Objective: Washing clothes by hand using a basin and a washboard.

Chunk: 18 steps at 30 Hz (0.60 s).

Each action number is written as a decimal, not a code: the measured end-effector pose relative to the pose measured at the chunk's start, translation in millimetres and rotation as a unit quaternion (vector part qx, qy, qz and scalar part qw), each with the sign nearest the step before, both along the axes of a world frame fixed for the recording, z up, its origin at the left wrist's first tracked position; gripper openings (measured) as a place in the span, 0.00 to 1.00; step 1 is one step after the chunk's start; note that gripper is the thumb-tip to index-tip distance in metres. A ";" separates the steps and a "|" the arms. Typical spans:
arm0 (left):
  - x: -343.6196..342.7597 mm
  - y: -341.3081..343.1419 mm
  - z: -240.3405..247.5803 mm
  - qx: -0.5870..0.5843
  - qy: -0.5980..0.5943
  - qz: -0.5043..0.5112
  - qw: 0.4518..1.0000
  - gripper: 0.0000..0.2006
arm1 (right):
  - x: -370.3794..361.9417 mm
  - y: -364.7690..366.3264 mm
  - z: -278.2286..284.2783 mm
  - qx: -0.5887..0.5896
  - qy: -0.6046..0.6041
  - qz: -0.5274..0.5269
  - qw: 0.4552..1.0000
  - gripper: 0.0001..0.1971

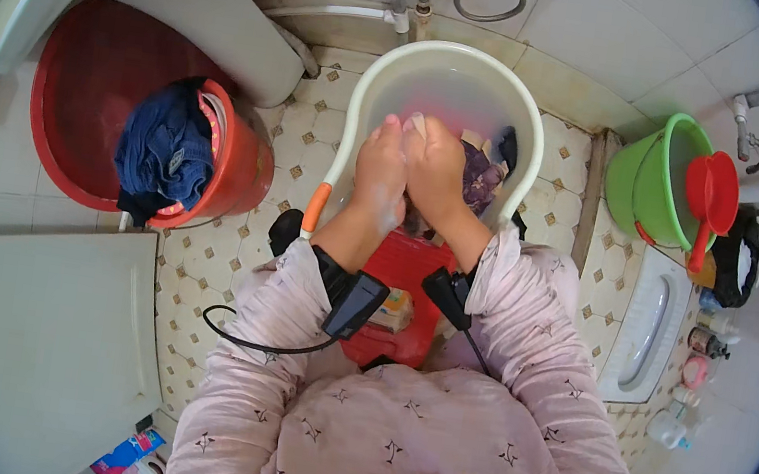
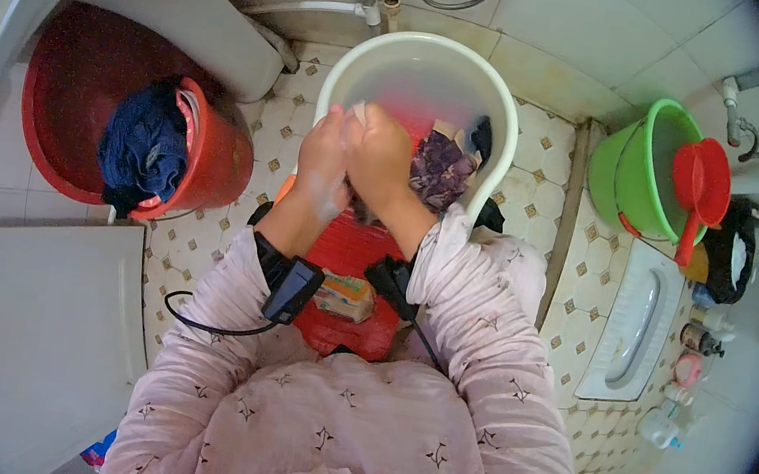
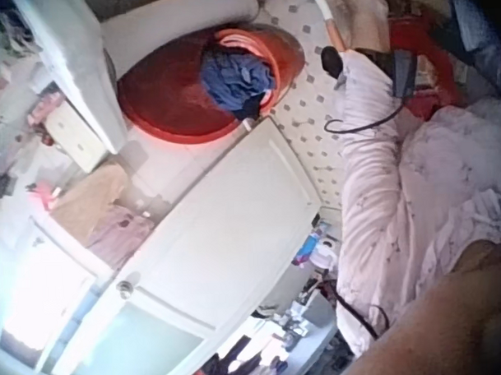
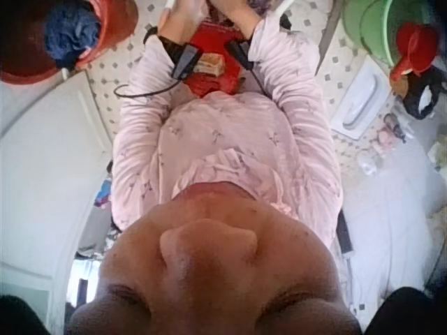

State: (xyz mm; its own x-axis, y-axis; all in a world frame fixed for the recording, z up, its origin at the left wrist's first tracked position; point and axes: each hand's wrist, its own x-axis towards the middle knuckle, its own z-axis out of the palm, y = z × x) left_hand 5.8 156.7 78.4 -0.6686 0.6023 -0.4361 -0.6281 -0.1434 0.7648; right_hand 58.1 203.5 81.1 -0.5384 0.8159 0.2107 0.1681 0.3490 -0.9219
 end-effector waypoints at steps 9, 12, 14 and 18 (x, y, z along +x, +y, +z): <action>29.3 -15.5 11.5 0.006 -0.008 -0.107 0.994 0.14 | 16.7 21.6 -2.4 0.047 -0.047 0.023 0.998 0.10; 8.5 -21.6 12.7 -0.011 -0.056 -0.143 0.988 0.19 | 18.0 27.1 -4.5 -0.111 0.048 0.031 0.992 0.14; 0.5 -25.9 22.3 0.001 -0.026 -0.178 0.984 0.18 | 19.8 27.6 2.0 -0.227 0.125 0.043 0.965 0.16; -4.6 -35.7 43.8 -0.058 0.113 -0.355 0.926 0.15 | 32.4 50.1 10.7 -0.330 0.161 0.096 0.925 0.18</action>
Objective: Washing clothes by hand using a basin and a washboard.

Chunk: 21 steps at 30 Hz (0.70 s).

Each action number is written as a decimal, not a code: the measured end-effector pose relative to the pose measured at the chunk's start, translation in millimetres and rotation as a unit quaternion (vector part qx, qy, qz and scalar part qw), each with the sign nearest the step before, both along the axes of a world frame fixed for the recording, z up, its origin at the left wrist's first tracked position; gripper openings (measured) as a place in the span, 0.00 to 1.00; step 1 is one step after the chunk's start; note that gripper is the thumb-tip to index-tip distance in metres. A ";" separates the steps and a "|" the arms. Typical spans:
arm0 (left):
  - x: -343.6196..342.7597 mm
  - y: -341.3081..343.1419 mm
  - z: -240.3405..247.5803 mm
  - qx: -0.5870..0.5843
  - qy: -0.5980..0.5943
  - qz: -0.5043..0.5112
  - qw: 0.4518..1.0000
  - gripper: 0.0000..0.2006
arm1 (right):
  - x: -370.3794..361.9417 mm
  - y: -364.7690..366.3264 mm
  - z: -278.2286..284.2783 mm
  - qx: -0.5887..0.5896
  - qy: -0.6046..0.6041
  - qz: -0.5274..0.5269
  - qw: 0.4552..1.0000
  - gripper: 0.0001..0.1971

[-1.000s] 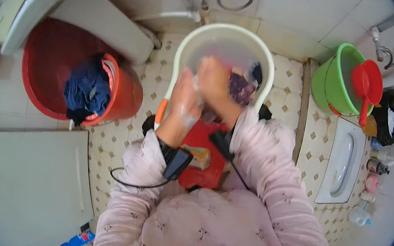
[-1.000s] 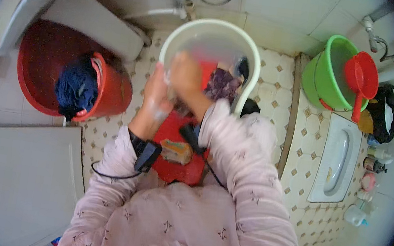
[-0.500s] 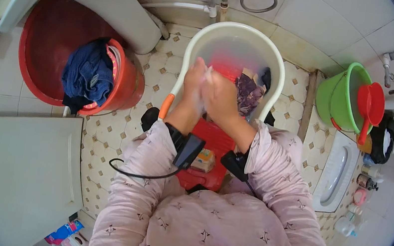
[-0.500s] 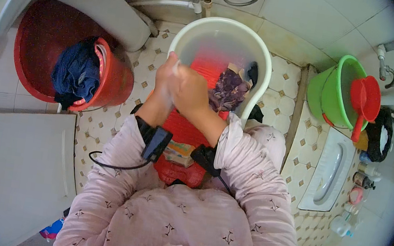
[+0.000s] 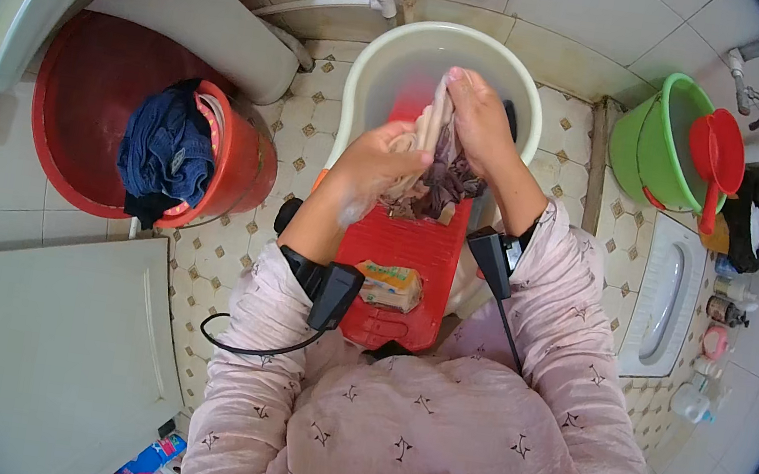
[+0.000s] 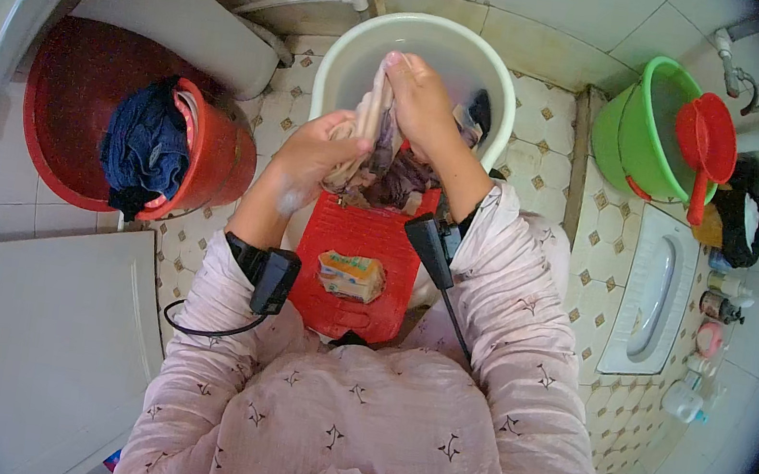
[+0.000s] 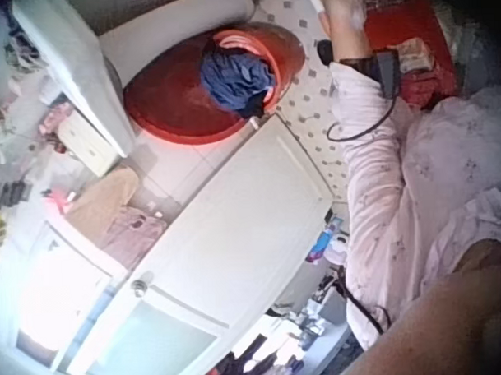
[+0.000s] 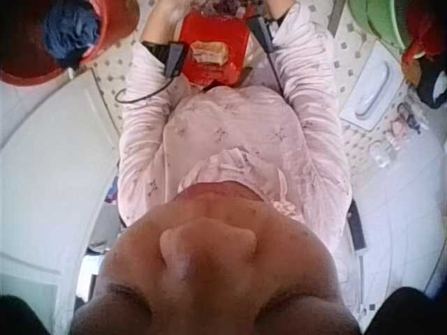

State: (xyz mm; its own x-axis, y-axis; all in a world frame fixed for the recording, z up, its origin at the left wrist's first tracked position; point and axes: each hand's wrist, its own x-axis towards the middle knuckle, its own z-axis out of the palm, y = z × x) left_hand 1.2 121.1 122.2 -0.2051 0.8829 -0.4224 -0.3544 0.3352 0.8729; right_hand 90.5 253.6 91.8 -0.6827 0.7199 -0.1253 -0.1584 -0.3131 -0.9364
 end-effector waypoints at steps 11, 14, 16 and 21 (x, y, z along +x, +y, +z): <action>-40.7 -3.9 -15.5 0.274 -0.275 0.183 0.903 0.16 | 6.9 -16.6 6.9 0.346 -0.116 0.195 0.910 0.28; -49.4 0.6 -34.2 0.258 -0.269 0.253 0.893 0.18 | 4.2 -14.5 11.2 0.170 -0.049 0.220 0.959 0.18; -41.3 7.2 -39.7 0.241 -0.316 0.242 0.885 0.20 | 9.6 -4.3 8.7 0.010 0.007 0.203 0.979 0.10; -9.5 17.1 -24.6 0.208 -0.272 0.300 0.890 0.16 | -19.4 -69.8 25.5 0.546 -0.118 0.059 0.827 0.08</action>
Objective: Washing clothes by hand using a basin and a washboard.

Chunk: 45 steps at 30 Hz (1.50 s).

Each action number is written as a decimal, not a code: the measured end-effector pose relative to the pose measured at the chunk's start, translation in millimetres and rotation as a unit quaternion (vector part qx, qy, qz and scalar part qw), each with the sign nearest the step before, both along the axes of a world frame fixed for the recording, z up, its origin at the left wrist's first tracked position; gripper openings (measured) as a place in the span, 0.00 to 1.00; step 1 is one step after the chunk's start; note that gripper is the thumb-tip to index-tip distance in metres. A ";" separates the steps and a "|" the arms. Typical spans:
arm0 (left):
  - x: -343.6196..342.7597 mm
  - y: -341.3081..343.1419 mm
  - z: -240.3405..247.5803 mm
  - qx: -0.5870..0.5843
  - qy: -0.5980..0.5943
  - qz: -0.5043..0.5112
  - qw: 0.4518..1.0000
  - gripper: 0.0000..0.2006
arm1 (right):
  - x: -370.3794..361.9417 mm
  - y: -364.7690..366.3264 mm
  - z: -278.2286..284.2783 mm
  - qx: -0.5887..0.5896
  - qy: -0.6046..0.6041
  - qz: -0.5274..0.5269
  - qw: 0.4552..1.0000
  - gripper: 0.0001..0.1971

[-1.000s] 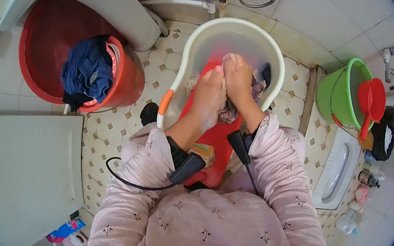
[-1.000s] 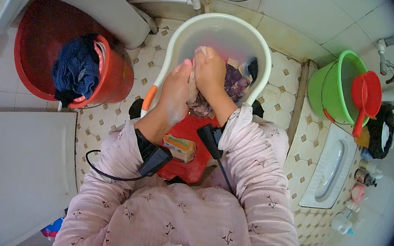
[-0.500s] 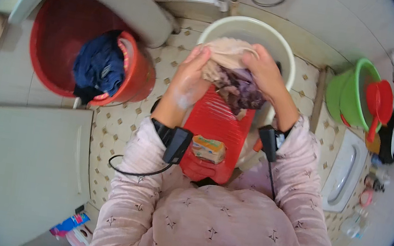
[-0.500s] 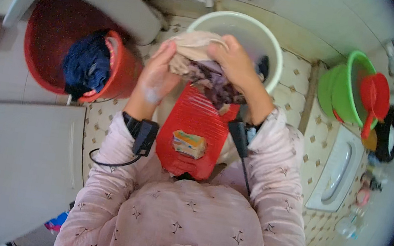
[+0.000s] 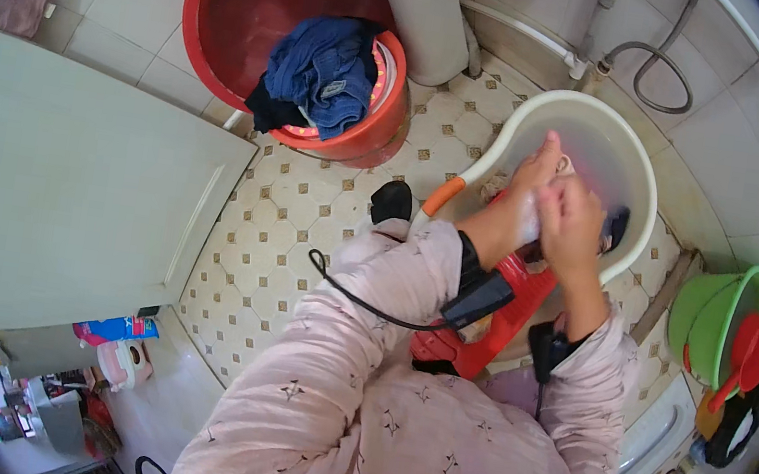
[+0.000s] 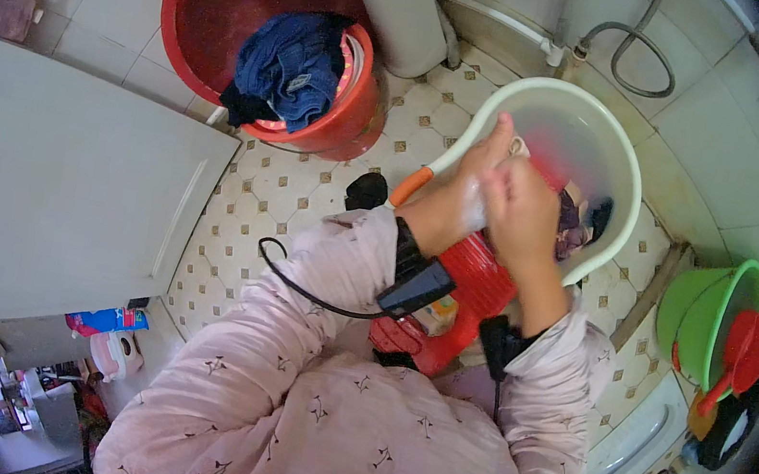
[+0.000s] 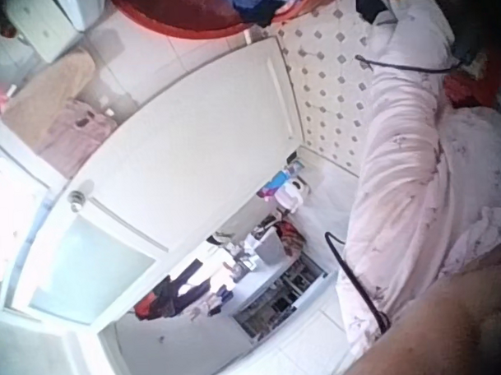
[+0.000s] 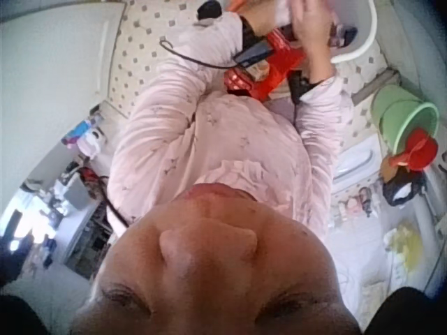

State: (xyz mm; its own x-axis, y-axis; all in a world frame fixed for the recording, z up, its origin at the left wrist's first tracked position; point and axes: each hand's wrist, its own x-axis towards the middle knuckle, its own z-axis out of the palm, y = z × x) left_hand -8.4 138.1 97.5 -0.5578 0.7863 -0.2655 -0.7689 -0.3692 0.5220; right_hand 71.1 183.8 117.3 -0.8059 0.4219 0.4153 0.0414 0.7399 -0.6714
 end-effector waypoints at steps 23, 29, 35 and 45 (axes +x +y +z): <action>24.4 -3.3 -11.2 -0.123 -0.013 0.004 0.992 0.15 | 1.5 7.9 -29.9 0.143 0.034 -0.069 0.987 0.14; 30.7 -3.7 16.0 -0.110 -0.056 -0.077 0.989 0.18 | -1.4 33.9 -42.1 -0.191 0.071 -0.168 0.965 0.15; -2.8 -22.2 -8.6 -0.069 -0.046 -0.051 0.995 0.21 | 22.4 24.6 -39.2 -0.088 -0.019 -0.146 0.985 0.19; 0.4 -32.1 12.6 -0.139 0.329 -0.177 0.917 0.18 | 31.7 25.3 -28.5 -0.442 -0.030 0.048 0.895 0.09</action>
